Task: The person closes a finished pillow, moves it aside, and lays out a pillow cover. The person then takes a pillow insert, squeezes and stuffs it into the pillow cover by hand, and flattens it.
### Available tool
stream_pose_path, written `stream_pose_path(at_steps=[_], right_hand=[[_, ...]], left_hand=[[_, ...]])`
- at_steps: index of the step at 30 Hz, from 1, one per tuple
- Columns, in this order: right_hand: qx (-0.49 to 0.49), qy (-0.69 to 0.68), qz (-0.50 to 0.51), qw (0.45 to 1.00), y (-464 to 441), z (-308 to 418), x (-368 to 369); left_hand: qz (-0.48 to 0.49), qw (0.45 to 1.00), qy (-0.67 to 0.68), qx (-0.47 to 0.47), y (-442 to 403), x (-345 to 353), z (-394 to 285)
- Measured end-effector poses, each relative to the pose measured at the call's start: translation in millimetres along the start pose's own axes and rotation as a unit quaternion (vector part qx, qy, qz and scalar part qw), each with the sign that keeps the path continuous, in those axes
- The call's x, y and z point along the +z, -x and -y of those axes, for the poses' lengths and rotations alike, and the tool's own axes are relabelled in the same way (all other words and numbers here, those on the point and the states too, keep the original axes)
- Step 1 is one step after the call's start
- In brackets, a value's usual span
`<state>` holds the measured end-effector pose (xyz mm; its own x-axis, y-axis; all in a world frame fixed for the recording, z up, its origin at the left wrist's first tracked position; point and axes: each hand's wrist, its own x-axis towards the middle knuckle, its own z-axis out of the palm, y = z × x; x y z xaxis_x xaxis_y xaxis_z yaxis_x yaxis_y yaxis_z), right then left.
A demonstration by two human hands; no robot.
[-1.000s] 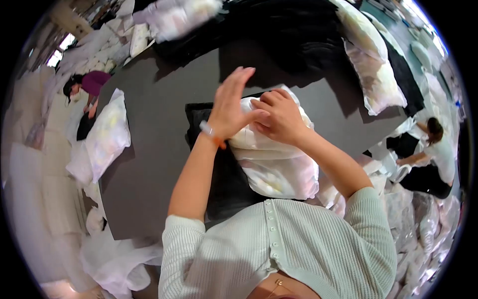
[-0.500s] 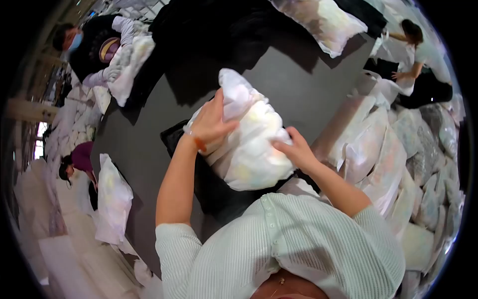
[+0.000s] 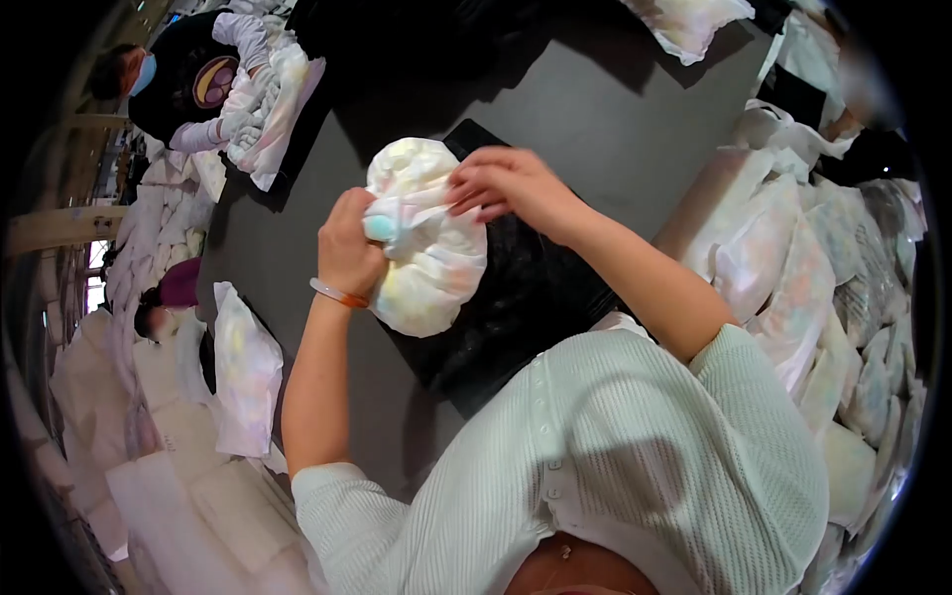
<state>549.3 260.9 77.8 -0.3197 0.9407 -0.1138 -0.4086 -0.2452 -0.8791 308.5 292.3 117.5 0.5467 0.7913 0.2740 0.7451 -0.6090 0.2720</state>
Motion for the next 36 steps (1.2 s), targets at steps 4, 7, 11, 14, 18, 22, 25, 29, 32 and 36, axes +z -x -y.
stream_pose_path(at_steps=[4, 7, 11, 14, 18, 22, 25, 29, 32, 36], right_hand=[[-0.191, 0.365, -0.101, 0.906, -9.3, -94.0, -19.3], [-0.261, 0.375, -0.024, 0.889, 1.5, -118.4, -10.7], [-0.393, 0.487, 0.117, 0.771, -4.2, -125.5, -17.4], [-0.367, 0.502, 0.186, 0.760, -12.7, -121.4, -12.9], [-0.251, 0.660, 0.312, 0.636, -29.4, -108.6, -5.3], [-0.350, 0.587, 0.323, 0.655, -30.9, -101.3, -13.1], [-0.171, 0.675, 0.363, 0.620, -38.3, -86.6, -3.0], [-0.246, 0.620, 0.140, 0.732, -42.7, -97.3, -26.8], [-0.176, 0.617, -0.005, 0.767, -56.2, -122.6, -19.3], [-0.060, 0.635, -0.075, 0.767, -79.4, -135.8, -0.8]], left_hand=[[-0.037, 0.995, 0.073, -0.054, 6.6, 1.1, 20.7], [-0.046, 0.995, 0.061, -0.061, 11.9, 0.1, 27.9], [-0.096, 0.978, 0.139, -0.121, 13.4, -4.1, 34.1], [-0.109, 0.975, 0.152, -0.123, 11.9, -7.7, 35.4], [-0.034, 0.969, 0.220, -0.108, 8.7, -16.4, 42.1], [0.028, 0.990, 0.129, -0.053, 4.6, -18.0, 40.5], [0.017, 0.992, 0.120, -0.028, -0.7, -11.3, 39.2], [0.000, 0.992, 0.121, -0.033, 11.6, -9.3, 45.6], [0.006, 0.992, 0.120, -0.049, 28.2, -6.9, 36.1], [-0.008, 0.994, 0.105, -0.032, 36.3, -1.7, 29.3]])
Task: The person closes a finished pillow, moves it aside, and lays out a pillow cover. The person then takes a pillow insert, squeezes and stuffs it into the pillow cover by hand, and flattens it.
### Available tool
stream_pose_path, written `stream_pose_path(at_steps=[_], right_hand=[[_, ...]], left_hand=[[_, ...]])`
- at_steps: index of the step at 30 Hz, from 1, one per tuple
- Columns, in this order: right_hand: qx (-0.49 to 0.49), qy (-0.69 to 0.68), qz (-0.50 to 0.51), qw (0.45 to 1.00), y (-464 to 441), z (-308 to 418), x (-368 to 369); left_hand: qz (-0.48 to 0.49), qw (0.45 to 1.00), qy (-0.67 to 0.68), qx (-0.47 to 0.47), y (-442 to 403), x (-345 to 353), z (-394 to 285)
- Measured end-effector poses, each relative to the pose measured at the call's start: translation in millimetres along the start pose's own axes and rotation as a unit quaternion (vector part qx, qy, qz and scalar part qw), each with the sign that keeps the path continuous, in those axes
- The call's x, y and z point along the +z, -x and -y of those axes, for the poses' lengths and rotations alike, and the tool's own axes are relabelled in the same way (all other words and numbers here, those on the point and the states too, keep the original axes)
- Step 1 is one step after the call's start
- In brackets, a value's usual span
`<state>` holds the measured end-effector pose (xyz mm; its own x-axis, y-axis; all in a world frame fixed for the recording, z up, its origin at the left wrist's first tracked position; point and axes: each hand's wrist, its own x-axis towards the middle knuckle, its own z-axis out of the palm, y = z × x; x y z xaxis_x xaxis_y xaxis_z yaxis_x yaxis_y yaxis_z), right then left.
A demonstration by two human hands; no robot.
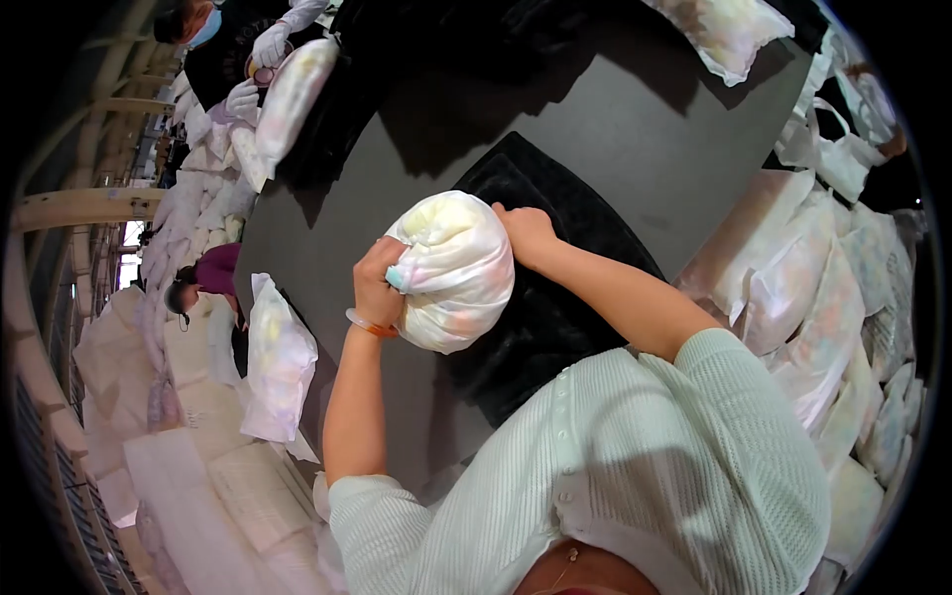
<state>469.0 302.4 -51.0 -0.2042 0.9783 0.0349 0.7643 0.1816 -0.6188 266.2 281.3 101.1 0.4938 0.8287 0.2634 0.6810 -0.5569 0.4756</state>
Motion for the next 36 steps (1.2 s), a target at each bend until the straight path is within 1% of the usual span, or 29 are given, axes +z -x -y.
stream_pose_path(at_steps=[1, 4, 5, 6, 7, 8, 10, 12, 13, 17, 18, 19, 20, 21, 22, 23, 24, 25, 26, 27, 28, 29, 30, 31, 32, 33, 34, 35, 36], right_hand=[[-0.016, 0.034, 0.014, 0.999, -2.0, 0.6, -2.0], [-0.033, 0.040, 0.050, 0.997, -13.9, -7.3, -0.3], [-0.036, 0.043, 0.047, 0.997, -19.6, -12.6, -0.6], [0.029, -0.056, 0.067, 0.996, -21.3, -19.0, 0.6], [0.095, -0.155, 0.087, 0.979, -24.4, -25.9, 2.9], [0.121, -0.230, 0.143, 0.955, -31.2, -33.1, 4.3], [0.173, -0.355, 0.197, 0.897, -30.4, -30.6, 5.0], [0.152, -0.378, 0.190, 0.893, -21.4, -29.7, 6.0], [0.159, -0.391, 0.186, 0.887, -19.0, -28.8, 6.7], [0.155, -0.362, 0.197, 0.898, -15.0, -19.1, 2.7], [0.100, -0.285, 0.152, 0.941, -16.5, -15.3, 6.9], [0.043, -0.204, 0.105, 0.972, -18.5, -11.7, 10.7], [0.039, -0.204, 0.105, 0.973, -19.6, -9.7, 13.8], [0.092, -0.315, 0.097, 0.940, -19.4, -8.8, 15.2], [0.144, -0.421, 0.088, 0.891, -20.8, -8.3, 15.3], [0.189, -0.505, 0.131, 0.832, -23.8, -10.9, 21.4], [0.187, -0.506, 0.134, 0.831, -23.2, -9.4, 17.8], [0.249, -0.611, 0.161, 0.734, -18.7, -4.3, 4.8], [0.306, -0.700, 0.185, 0.618, -14.5, 0.6, -10.0], [0.251, -0.649, 0.239, 0.677, -10.0, 8.7, -36.4], [0.251, -0.648, 0.243, 0.677, -11.3, 10.7, -33.1], [0.168, -0.520, 0.182, 0.817, -14.0, 13.1, -28.6], [0.075, -0.369, 0.112, 0.919, -16.4, 16.9, -27.2], [0.016, -0.236, 0.036, 0.971, -18.1, 23.9, -32.5], [0.011, -0.234, 0.038, 0.971, -24.6, 23.8, -30.4], [-0.078, -0.133, 0.003, 0.988, -32.4, 25.4, -30.1], [-0.166, -0.030, -0.034, 0.985, -38.7, 26.4, -30.3], [-0.224, -0.007, -0.103, 0.969, -42.2, 26.3, -30.7], [-0.228, -0.007, -0.103, 0.968, -44.3, 26.3, -29.6]], left_hand=[[0.001, 1.000, -0.003, 0.001, 0.5, -0.1, -2.0], [-0.002, 1.000, -0.018, 0.004, 4.0, -0.5, -6.4], [-0.010, 1.000, -0.022, 0.016, 5.9, 1.3, -10.5], [-0.014, 1.000, -0.023, 0.015, 11.4, 3.8, -13.5], [-0.012, 0.999, -0.017, 0.027, 16.6, 5.8, -15.1], [-0.008, 0.999, -0.010, 0.039, 21.3, 6.7, -15.5], [-0.016, 0.999, -0.024, 0.046, 31.5, 10.6, -11.6], [-0.016, 0.998, -0.035, 0.058, 45.1, 14.1, -14.1], [-0.022, 0.997, -0.042, 0.066, 51.4, 15.2, -17.3], [-0.014, 0.997, -0.051, 0.060, 67.4, 17.7, -26.4], [-0.014, 0.997, -0.051, 0.061, 68.7, 18.9, -28.6], [-0.020, 0.996, -0.057, 0.068, 69.7, 19.2, -30.2], [-0.028, 0.995, -0.065, 0.075, 71.0, 19.0, -30.9], [-0.026, 0.995, -0.067, 0.075, 73.0, 19.6, -31.2], [-0.029, 0.994, -0.070, 0.073, 74.2, 19.8, -31.4], [-0.021, 0.994, -0.073, 0.073, 76.2, 20.1, -31.8], [-0.012, 0.994, -0.076, 0.073, 77.7, 20.5, -32.1], [-0.003, 0.995, -0.082, 0.058, 78.9, 19.1, -35.0], [-0.003, 0.995, -0.084, 0.055, 79.4, 18.5, -35.9], [-0.002, 0.995, -0.085, 0.053, 79.7, 18.4, -36.2], [-0.001, 0.995, -0.085, 0.050, 80.9, 18.2, -37.1], [-0.002, 0.995, -0.086, 0.047, 79.1, 17.9, -38.6], [0.010, 0.995, -0.087, 0.049, 73.3, 18.1, -41.1], [0.021, 0.995, -0.089, 0.050, 68.8, 18.8, -43.4], [0.017, 0.995, -0.090, 0.048, 64.4, 20.4, -44.6], [0.033, 0.995, -0.076, 0.056, 60.4, 21.4, -45.8], [0.050, 0.995, -0.062, 0.064, 56.2, 23.0, -46.6], [0.067, 0.995, -0.054, 0.055, 54.5, 27.2, -42.2], [0.064, 0.995, -0.056, 0.054, 52.5, 28.9, -41.2]])
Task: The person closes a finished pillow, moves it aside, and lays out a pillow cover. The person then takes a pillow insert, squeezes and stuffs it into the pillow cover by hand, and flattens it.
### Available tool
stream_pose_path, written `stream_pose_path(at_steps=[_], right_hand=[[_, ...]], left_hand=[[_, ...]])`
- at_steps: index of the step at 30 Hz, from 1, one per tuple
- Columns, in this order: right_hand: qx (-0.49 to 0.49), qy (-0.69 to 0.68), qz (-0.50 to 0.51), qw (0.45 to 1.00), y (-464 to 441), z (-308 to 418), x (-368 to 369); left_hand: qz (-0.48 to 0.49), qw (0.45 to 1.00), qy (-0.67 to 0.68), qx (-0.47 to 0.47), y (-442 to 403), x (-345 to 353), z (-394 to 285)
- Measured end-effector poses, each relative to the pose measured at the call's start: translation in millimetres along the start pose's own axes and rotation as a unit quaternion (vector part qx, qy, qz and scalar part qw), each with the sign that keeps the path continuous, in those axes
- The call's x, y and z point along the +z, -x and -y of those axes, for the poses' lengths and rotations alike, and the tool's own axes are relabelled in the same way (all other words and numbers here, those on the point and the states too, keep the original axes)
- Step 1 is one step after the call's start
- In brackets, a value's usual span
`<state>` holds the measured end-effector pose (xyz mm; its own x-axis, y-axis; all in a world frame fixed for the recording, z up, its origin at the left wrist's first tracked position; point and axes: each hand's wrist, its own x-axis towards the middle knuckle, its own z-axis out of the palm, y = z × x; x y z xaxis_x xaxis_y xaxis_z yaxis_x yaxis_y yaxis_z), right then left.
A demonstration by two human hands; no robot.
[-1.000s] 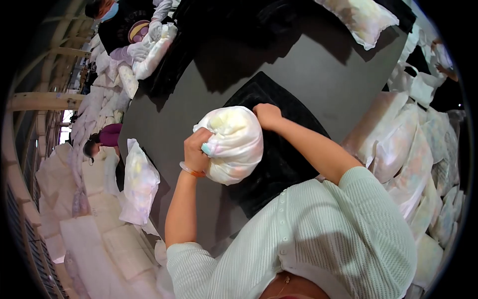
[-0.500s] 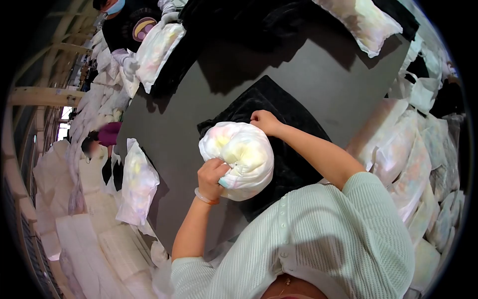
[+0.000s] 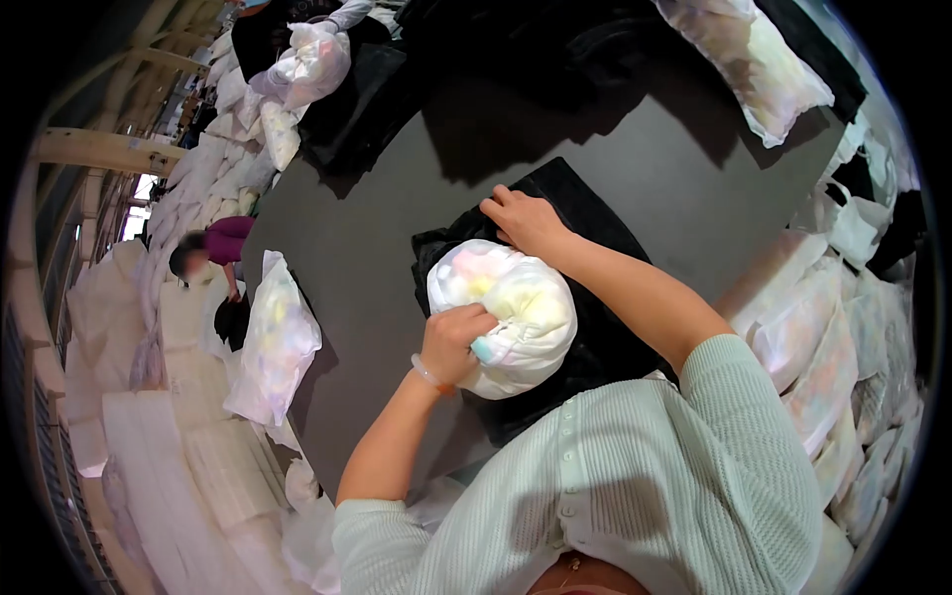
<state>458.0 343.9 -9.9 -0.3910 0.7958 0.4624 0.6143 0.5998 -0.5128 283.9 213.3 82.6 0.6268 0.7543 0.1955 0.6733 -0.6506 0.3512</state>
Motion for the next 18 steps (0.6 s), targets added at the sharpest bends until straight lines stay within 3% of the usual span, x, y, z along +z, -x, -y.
stream_pose_path(at_steps=[2, 4, 5, 6, 7, 8, 10, 12, 14, 15, 18], right_hand=[[-0.050, -0.086, -0.039, 0.994, -5.9, -7.5, 8.5], [-0.012, -0.147, -0.011, 0.989, -15.1, -15.5, 22.0], [0.115, -0.302, 0.103, 0.941, -20.7, -20.3, 28.8], [0.238, -0.439, 0.214, 0.840, -23.1, -21.0, 32.8], [0.291, -0.518, 0.228, 0.771, -27.8, -11.1, 20.2], [0.290, -0.517, 0.231, 0.772, -32.2, -2.4, 7.8], [0.324, -0.432, 0.333, 0.773, -38.1, 13.0, -13.1], [0.242, -0.418, 0.259, 0.836, -29.1, 10.1, 14.0], [0.205, -0.264, 0.219, 0.917, -23.9, 16.6, 17.2], [0.206, -0.207, 0.194, 0.937, -21.3, 27.4, 7.4], [0.202, -0.224, 0.185, 0.935, -16.2, 28.4, -6.4]], left_hand=[[0.025, 0.998, 0.051, -0.024, -8.1, 1.4, 5.3], [0.034, 0.996, 0.077, -0.036, -10.5, 9.1, 13.2], [0.047, 0.993, 0.105, -0.042, -13.5, 12.3, 17.4], [0.044, 0.992, 0.104, -0.047, -16.4, 13.9, 18.0], [0.056, 0.989, 0.124, -0.052, -20.8, 15.3, 19.0], [0.068, 0.986, 0.145, -0.056, -25.0, 16.8, 20.5], [0.092, 0.982, 0.153, -0.061, -30.8, 20.4, 24.7], [0.115, 0.979, 0.153, -0.072, -35.7, 25.5, 25.5], [0.122, 0.977, 0.155, -0.087, -41.0, 36.7, 29.8], [0.131, 0.976, 0.147, -0.094, -41.2, 41.6, 30.9], [0.161, 0.973, 0.131, -0.101, -49.6, 46.8, 27.8]])
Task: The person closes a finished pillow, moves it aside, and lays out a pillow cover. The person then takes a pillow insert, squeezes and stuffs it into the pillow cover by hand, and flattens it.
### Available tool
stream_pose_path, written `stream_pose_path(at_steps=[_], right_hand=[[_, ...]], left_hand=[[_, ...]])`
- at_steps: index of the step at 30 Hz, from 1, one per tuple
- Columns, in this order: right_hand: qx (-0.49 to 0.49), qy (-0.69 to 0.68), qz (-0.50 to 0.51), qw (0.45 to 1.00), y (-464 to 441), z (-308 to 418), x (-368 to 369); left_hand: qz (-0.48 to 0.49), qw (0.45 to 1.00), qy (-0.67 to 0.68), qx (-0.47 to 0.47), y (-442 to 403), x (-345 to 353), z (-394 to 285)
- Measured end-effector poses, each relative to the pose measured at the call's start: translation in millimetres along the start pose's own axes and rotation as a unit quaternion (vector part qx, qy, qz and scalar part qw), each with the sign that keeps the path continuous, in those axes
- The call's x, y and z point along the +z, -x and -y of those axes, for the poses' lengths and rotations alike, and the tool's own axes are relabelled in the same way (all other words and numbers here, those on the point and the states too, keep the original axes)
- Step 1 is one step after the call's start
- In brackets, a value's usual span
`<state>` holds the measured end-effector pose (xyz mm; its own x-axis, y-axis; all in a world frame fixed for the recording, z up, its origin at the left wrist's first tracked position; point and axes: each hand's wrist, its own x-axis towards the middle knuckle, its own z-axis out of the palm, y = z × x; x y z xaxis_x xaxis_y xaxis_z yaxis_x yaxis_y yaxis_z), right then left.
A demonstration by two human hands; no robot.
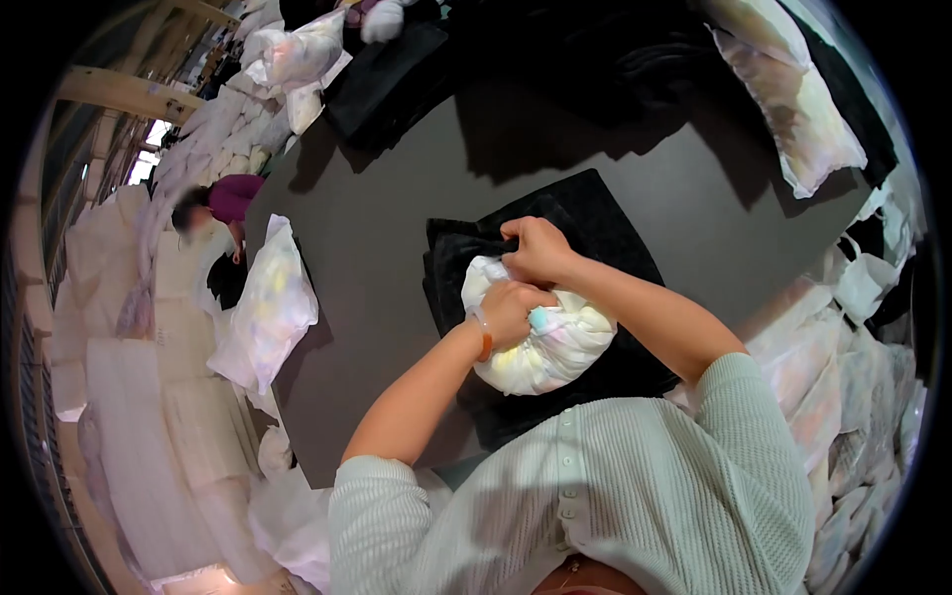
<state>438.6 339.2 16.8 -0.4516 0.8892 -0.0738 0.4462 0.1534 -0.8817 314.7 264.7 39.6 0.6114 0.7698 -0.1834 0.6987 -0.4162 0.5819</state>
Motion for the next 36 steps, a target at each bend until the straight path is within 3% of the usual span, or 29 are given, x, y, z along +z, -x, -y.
stream_pose_path(at_steps=[2, 4, 6, 9, 13, 15, 16, 19, 21, 26, 30, 32, 36], right_hand=[[0.009, -0.007, 0.035, 0.999, -11.0, -13.2, 0.5], [0.056, 0.045, 0.131, 0.989, -22.0, -6.2, -14.6], [0.065, 0.084, 0.132, 0.986, -27.7, -17.9, -1.0], [0.102, 0.117, 0.029, 0.987, -22.6, -16.6, 10.8], [0.083, 0.151, 0.035, 0.984, -30.7, -15.4, 5.5], [0.004, 0.049, 0.085, 0.995, -29.8, -35.8, -14.2], [0.034, -0.077, 0.131, 0.988, -21.8, -42.8, -26.8], [0.035, -0.178, 0.137, 0.974, -3.4, -60.8, -36.1], [-0.080, 0.014, 0.017, 0.997, 2.6, -67.1, -36.2], [0.021, 0.109, 0.079, 0.991, 2.9, -71.1, -46.9], [-0.023, 0.046, 0.035, 0.998, 1.2, -89.6, -35.4], [0.080, -0.117, 0.081, 0.987, 3.1, -92.5, -33.8], [0.148, -0.279, 0.109, 0.942, 11.2, -91.5, -28.7]], left_hand=[[-0.006, 0.999, -0.030, 0.027, -7.0, 2.0, -8.0], [0.013, 0.999, -0.047, 0.017, -18.9, 2.0, -20.9], [0.051, 0.998, -0.046, 0.009, -28.5, 3.8, -30.4], [0.048, 0.998, -0.042, -0.011, -35.2, 15.1, -16.2], [0.023, 0.999, -0.018, -0.024, -33.3, 17.7, -1.0], [-0.016, 0.999, -0.011, -0.031, -25.4, 16.4, 3.2], [-0.052, 0.998, 0.000, -0.037, -21.1, 13.8, 2.3], [-0.055, 0.998, 0.008, -0.018, -19.4, 7.9, 10.0], [-0.085, 0.996, 0.007, 0.014, -16.8, 5.8, 9.7], [-0.085, 0.995, 0.020, 0.037, -19.8, 5.8, 19.4], [-0.082, 0.996, 0.034, 0.030, -15.8, -3.8, 12.8], [-0.089, 0.994, 0.065, 0.021, -12.7, -4.1, 16.9], [-0.106, 0.988, 0.113, 0.007, -1.7, -10.9, 20.9]])
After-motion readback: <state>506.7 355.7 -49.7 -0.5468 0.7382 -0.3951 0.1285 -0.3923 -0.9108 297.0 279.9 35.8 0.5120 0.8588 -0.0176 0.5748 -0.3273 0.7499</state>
